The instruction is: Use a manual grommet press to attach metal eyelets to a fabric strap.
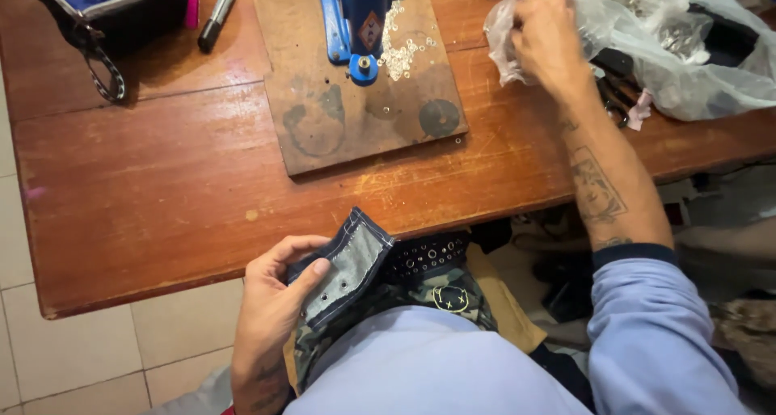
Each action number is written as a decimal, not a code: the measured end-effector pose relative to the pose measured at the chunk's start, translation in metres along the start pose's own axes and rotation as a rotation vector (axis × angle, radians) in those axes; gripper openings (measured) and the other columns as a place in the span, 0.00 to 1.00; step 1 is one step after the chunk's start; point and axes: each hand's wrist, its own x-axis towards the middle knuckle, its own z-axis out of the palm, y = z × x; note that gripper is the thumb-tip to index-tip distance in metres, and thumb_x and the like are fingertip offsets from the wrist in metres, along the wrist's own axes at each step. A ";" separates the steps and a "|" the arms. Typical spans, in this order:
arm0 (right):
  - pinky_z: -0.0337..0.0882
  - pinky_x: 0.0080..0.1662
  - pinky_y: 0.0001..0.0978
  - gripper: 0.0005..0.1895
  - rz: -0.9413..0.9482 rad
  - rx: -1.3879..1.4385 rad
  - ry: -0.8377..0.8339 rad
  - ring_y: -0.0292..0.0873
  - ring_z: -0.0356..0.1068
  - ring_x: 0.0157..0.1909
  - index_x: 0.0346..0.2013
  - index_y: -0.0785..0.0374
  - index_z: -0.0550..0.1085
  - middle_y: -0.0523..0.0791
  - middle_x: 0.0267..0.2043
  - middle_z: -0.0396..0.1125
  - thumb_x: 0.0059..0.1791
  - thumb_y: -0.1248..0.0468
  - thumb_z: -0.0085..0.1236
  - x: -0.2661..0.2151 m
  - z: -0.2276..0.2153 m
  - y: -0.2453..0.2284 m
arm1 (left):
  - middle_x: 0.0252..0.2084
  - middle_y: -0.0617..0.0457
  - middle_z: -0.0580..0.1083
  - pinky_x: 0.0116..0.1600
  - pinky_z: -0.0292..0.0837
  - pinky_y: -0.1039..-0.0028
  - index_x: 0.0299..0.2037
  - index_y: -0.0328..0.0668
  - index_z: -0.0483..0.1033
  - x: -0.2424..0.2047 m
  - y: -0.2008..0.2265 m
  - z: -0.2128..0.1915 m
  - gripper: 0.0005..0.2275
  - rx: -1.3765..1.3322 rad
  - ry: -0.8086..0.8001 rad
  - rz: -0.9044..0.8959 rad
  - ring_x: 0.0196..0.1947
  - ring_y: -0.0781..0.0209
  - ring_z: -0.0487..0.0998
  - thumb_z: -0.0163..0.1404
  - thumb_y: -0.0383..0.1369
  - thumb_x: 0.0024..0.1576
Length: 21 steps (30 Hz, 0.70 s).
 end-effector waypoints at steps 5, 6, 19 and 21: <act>0.72 0.43 0.51 0.08 -0.023 0.007 0.118 0.62 0.72 0.41 0.40 0.65 0.81 0.56 0.40 0.73 0.47 0.70 0.65 -0.003 -0.020 -0.016 | 0.37 0.52 0.80 0.42 0.76 0.79 0.47 0.29 0.79 0.002 -0.003 -0.001 0.10 0.027 -0.031 0.015 0.36 0.71 0.79 0.56 0.21 0.55; 0.72 0.43 0.51 0.08 -0.025 0.006 0.119 0.62 0.72 0.41 0.40 0.65 0.81 0.56 0.40 0.73 0.47 0.70 0.65 -0.006 -0.014 -0.006 | 0.37 0.52 0.80 0.42 0.76 0.79 0.47 0.29 0.79 0.001 -0.002 0.000 0.10 0.025 -0.031 0.017 0.36 0.71 0.79 0.56 0.21 0.55; 0.75 0.46 0.41 0.03 -0.048 0.064 0.047 0.54 0.76 0.43 0.36 0.66 0.81 0.52 0.41 0.75 0.48 0.72 0.61 -0.001 -0.008 0.000 | 0.38 0.51 0.81 0.42 0.75 0.79 0.47 0.28 0.80 0.003 -0.004 0.003 0.10 0.018 -0.072 -0.005 0.36 0.71 0.78 0.55 0.21 0.56; 0.76 0.48 0.39 0.04 -0.042 0.270 0.037 0.50 0.78 0.44 0.35 0.63 0.82 0.50 0.41 0.77 0.51 0.72 0.61 0.001 -0.024 -0.021 | 0.38 0.51 0.81 0.43 0.75 0.80 0.47 0.29 0.80 -0.002 -0.007 0.001 0.10 0.034 -0.061 0.008 0.37 0.71 0.79 0.55 0.21 0.56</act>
